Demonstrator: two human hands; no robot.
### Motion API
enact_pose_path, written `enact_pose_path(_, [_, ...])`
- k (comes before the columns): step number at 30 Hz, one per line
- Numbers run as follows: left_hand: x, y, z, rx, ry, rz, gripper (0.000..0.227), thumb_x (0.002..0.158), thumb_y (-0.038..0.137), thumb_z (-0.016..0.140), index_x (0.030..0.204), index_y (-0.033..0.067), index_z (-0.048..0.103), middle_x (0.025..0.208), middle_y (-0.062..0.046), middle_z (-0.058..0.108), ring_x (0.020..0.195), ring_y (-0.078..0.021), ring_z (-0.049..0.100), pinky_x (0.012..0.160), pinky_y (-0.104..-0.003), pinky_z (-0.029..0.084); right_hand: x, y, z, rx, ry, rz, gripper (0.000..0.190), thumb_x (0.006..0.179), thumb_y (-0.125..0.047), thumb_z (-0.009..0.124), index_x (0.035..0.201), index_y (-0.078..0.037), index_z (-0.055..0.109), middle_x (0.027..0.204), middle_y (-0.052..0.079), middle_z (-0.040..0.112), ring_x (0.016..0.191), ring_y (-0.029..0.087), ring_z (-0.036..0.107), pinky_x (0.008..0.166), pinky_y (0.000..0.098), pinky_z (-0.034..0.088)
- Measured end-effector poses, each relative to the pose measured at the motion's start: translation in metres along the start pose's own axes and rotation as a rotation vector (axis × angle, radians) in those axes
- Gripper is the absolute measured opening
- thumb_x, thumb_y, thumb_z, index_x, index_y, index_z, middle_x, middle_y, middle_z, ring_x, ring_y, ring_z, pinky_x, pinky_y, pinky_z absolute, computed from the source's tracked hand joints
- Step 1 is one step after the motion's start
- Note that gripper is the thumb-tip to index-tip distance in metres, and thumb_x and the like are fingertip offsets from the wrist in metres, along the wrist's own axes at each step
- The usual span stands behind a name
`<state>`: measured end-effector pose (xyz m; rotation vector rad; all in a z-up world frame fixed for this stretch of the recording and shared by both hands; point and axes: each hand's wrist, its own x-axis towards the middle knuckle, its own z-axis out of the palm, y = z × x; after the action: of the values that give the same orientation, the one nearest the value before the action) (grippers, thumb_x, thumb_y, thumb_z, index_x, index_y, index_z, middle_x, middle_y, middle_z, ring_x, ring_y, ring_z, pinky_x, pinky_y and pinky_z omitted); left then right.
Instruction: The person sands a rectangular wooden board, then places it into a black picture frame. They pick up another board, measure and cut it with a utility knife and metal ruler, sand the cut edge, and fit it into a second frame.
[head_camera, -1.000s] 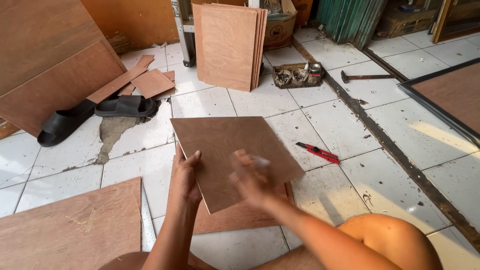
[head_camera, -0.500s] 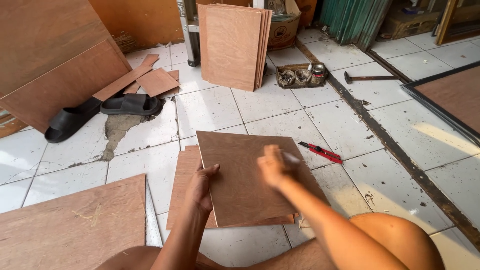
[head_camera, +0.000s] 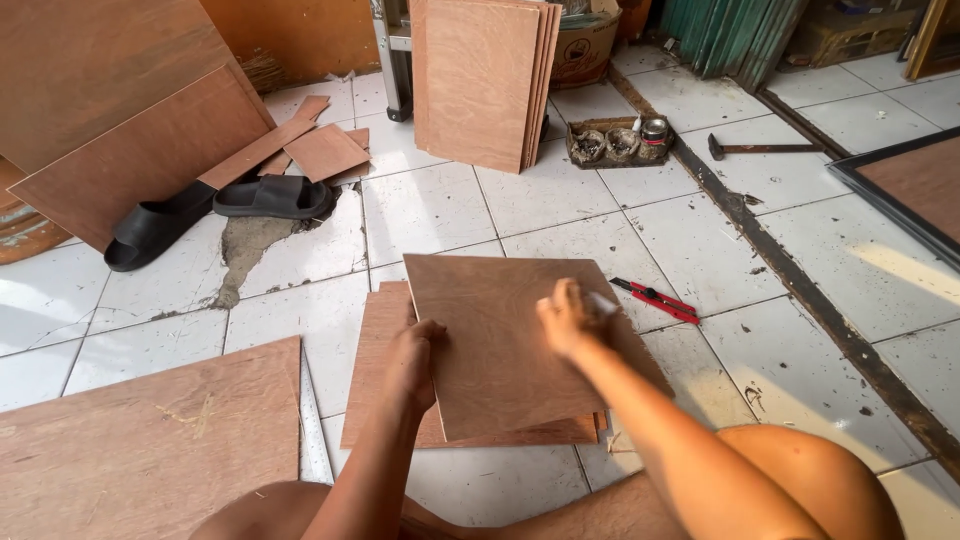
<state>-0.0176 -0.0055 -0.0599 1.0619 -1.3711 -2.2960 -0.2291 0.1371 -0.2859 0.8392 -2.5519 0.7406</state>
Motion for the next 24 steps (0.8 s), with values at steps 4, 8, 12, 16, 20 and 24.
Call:
enact_pose_path(4, [0.004, 0.01, 0.005, 0.039, -0.084, 0.047, 0.06, 0.075, 0.022, 0.056, 0.131, 0.0113, 0.034, 0.117, -0.02, 0.041, 0.108, -0.0346, 0.04, 0.086, -0.049, 0.034, 0.0, -0.042, -0.067, 0.566, -0.348, 0.429, 0.036, 0.088, -0.057, 0.011, 0.101, -0.024, 0.017, 0.098, -0.007, 0.014, 0.088, 0.015, 0.012, 0.069, 0.0356, 0.015])
enact_pose_path(8, [0.015, 0.007, -0.007, -0.022, -0.016, -0.049, 0.081, 0.073, 0.034, 0.062, 0.139, 0.0084, 0.022, 0.134, -0.024, 0.032, 0.123, -0.0391, 0.032, 0.095, -0.058, 0.026, -0.017, -0.18, -0.166, 0.341, -0.48, -0.269, 0.053, 0.091, -0.026, 0.026, 0.141, -0.015, 0.013, 0.145, 0.014, 0.016, 0.131, 0.04, 0.011, 0.101, 0.0532, 0.013])
enact_pose_path(12, [0.05, -0.016, -0.024, -0.155, -0.02, -0.061, 0.066, 0.067, 0.03, 0.068, 0.124, 0.0034, 0.045, 0.106, -0.017, 0.057, 0.097, -0.0316, 0.056, 0.08, -0.043, 0.042, 0.02, -0.078, -0.053, 0.238, -0.269, -0.306, 0.051, 0.092, -0.024, 0.034, 0.139, -0.009, 0.021, 0.141, 0.02, 0.025, 0.128, 0.038, 0.024, 0.099, 0.0521, 0.021])
enact_pose_path(16, [0.043, -0.019, -0.025, -0.115, -0.065, -0.004, 0.079, 0.074, 0.037, 0.062, 0.14, 0.0176, 0.023, 0.138, -0.019, 0.031, 0.125, -0.0394, 0.03, 0.098, -0.053, 0.027, 0.028, 0.014, 0.031, 0.307, -0.166, 0.397, 0.042, 0.083, -0.039, 0.042, 0.109, -0.006, 0.052, 0.123, 0.018, 0.047, 0.121, 0.033, 0.038, 0.098, 0.0475, 0.024])
enact_pose_path(20, [0.039, -0.016, -0.019, -0.139, -0.075, -0.01, 0.075, 0.078, 0.04, 0.057, 0.141, 0.0192, 0.02, 0.141, -0.019, 0.025, 0.128, -0.0386, 0.026, 0.1, -0.055, 0.021, 0.043, -0.15, -0.069, 0.725, -0.327, 0.087, 0.049, 0.095, -0.029, 0.022, 0.13, 0.002, 0.037, 0.137, 0.027, 0.027, 0.131, 0.038, 0.017, 0.107, 0.0504, 0.002])
enact_pose_path(24, [0.039, -0.016, -0.015, -0.18, -0.075, -0.013, 0.075, 0.078, 0.041, 0.055, 0.141, 0.0192, 0.02, 0.14, -0.021, 0.026, 0.127, -0.041, 0.026, 0.1, -0.055, 0.021, 0.064, -0.101, -0.043, 0.442, -0.552, -0.202, 0.05, 0.093, -0.031, 0.021, 0.142, -0.024, 0.01, 0.148, 0.004, 0.009, 0.136, 0.027, 0.006, 0.104, 0.055, 0.008])
